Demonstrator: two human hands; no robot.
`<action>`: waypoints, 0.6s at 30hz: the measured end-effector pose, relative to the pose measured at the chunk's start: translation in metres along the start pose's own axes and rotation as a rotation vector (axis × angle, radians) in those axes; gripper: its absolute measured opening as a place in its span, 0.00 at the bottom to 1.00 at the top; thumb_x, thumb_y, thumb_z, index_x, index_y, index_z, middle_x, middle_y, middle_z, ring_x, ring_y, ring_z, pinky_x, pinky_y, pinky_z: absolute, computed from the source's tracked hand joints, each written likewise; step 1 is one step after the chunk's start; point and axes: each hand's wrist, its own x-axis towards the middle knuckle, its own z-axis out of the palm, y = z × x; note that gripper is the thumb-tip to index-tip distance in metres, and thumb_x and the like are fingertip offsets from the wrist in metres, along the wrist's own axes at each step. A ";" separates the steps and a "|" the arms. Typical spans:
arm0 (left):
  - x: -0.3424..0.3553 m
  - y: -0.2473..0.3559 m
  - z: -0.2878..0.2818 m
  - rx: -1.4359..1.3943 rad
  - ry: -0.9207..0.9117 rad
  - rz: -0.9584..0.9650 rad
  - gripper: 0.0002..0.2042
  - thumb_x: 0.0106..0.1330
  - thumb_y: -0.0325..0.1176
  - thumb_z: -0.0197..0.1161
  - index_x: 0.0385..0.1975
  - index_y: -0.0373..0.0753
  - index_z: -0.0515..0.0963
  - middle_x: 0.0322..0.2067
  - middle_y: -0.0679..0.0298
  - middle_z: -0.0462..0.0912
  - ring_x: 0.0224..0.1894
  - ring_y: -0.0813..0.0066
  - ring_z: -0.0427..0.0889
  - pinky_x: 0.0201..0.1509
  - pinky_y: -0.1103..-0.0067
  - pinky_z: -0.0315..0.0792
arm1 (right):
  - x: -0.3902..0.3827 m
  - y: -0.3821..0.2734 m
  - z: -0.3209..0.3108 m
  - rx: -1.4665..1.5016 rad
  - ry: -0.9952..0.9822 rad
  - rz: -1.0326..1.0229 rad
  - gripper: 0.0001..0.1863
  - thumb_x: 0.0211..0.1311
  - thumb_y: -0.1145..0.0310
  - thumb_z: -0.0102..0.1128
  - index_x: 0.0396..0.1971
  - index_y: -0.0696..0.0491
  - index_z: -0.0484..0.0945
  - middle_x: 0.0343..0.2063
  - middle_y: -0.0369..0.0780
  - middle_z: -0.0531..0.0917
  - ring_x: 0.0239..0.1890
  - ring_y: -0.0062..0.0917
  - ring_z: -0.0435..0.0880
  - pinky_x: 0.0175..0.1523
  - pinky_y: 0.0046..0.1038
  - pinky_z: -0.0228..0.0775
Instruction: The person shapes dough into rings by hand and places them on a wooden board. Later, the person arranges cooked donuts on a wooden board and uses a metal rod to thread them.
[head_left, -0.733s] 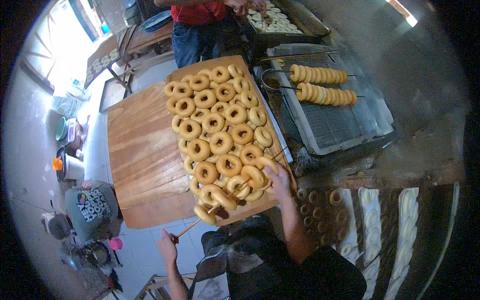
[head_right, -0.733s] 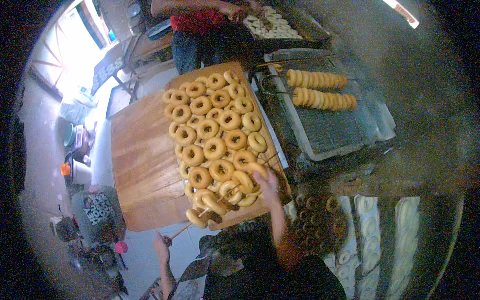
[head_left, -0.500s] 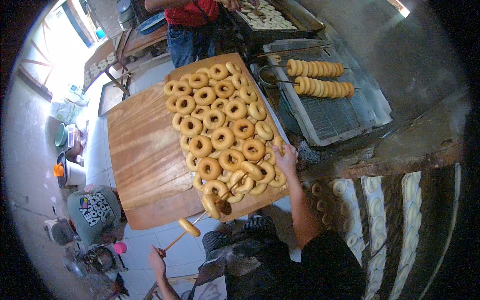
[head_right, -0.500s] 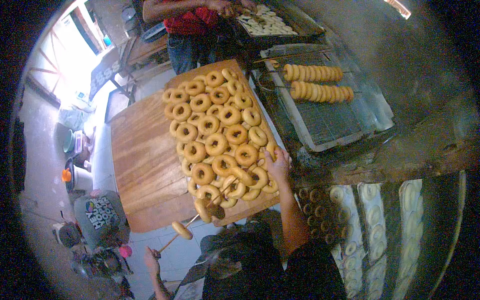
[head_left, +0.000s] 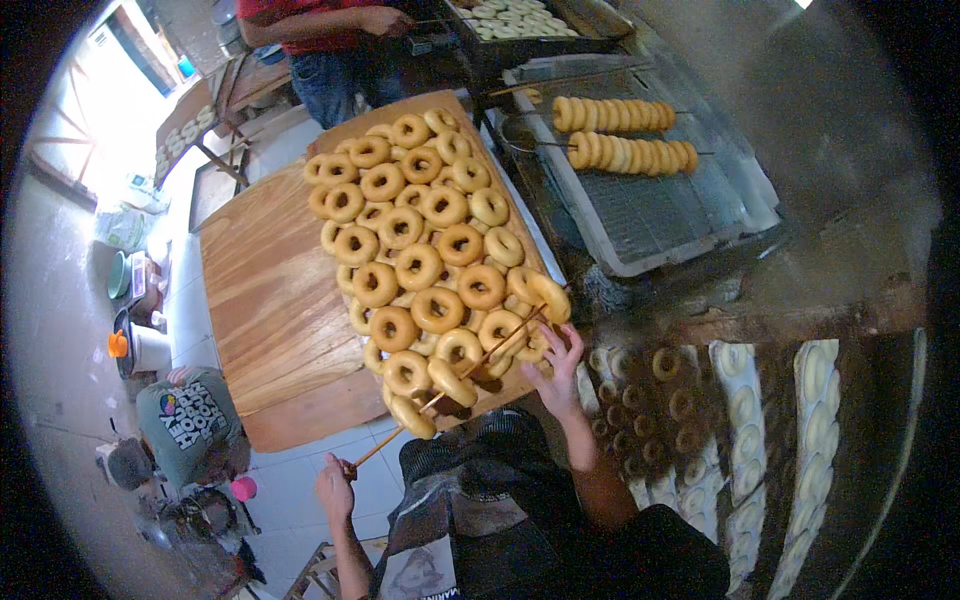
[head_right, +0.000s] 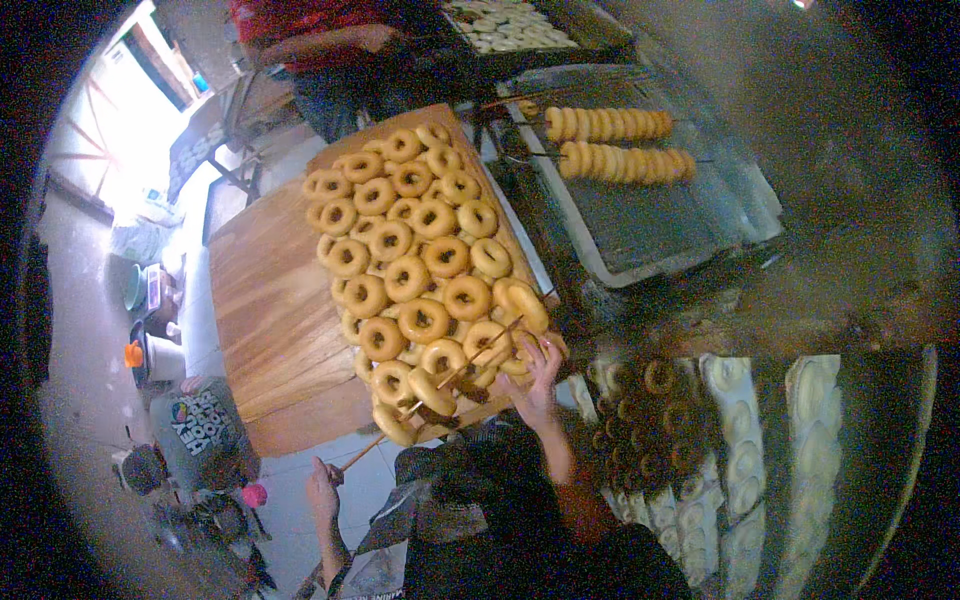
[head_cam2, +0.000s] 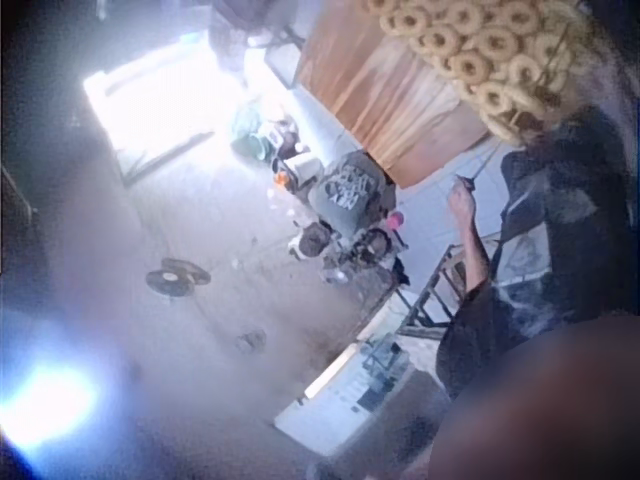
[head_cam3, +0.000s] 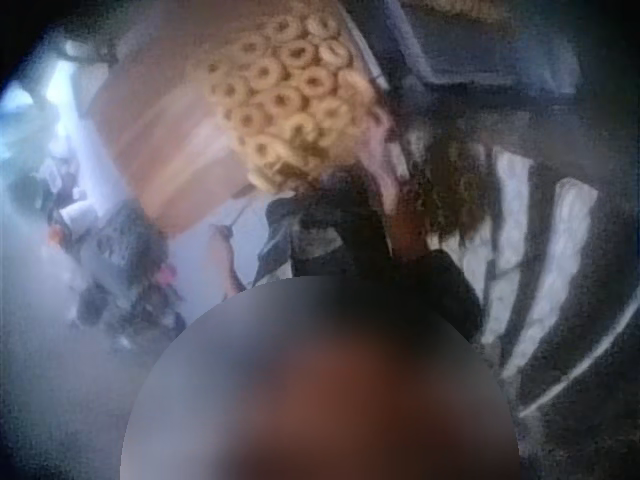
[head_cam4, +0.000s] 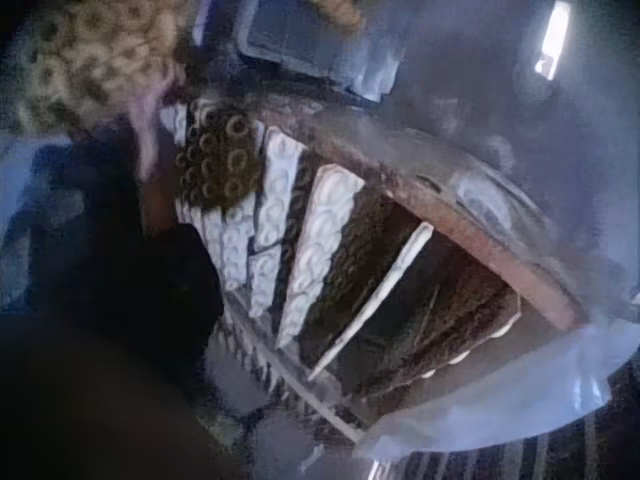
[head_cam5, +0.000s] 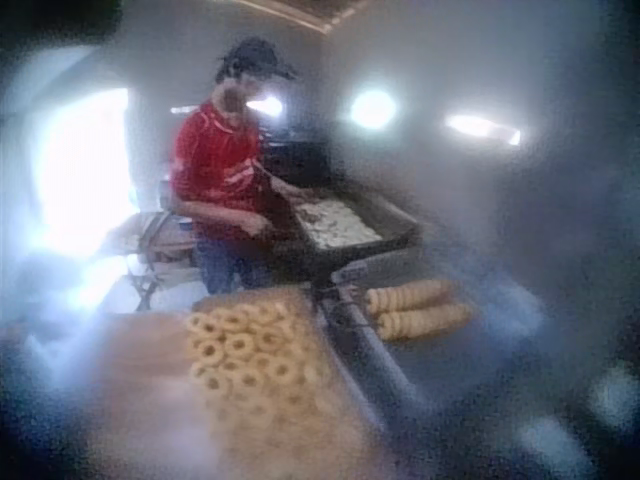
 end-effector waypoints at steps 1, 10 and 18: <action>0.004 0.006 0.003 -0.056 -0.031 -0.008 0.35 0.75 0.56 0.33 0.09 0.36 0.67 0.12 0.64 0.69 0.18 0.75 0.67 0.27 0.76 0.63 | 0.005 0.014 -0.005 -0.067 0.091 -0.008 0.41 0.55 0.62 0.69 0.60 0.51 0.48 0.56 0.43 0.66 0.60 0.31 0.66 0.60 0.38 0.62; 0.003 0.022 -0.021 0.014 0.003 0.005 0.34 0.74 0.56 0.37 0.10 0.36 0.68 0.11 0.64 0.69 0.16 0.76 0.68 0.25 0.77 0.63 | 0.059 0.032 -0.054 0.037 0.149 -0.018 0.33 0.54 0.72 0.68 0.54 0.54 0.57 0.41 0.40 0.71 0.44 0.25 0.74 0.50 0.26 0.70; -0.071 -0.045 -0.070 0.111 0.029 -0.248 0.34 0.74 0.57 0.37 0.10 0.38 0.68 0.10 0.67 0.67 0.16 0.76 0.68 0.25 0.75 0.63 | 0.056 0.059 -0.043 -0.492 0.197 -0.033 0.21 0.53 0.62 0.69 0.40 0.58 0.71 0.39 0.45 0.75 0.42 0.38 0.75 0.51 0.38 0.66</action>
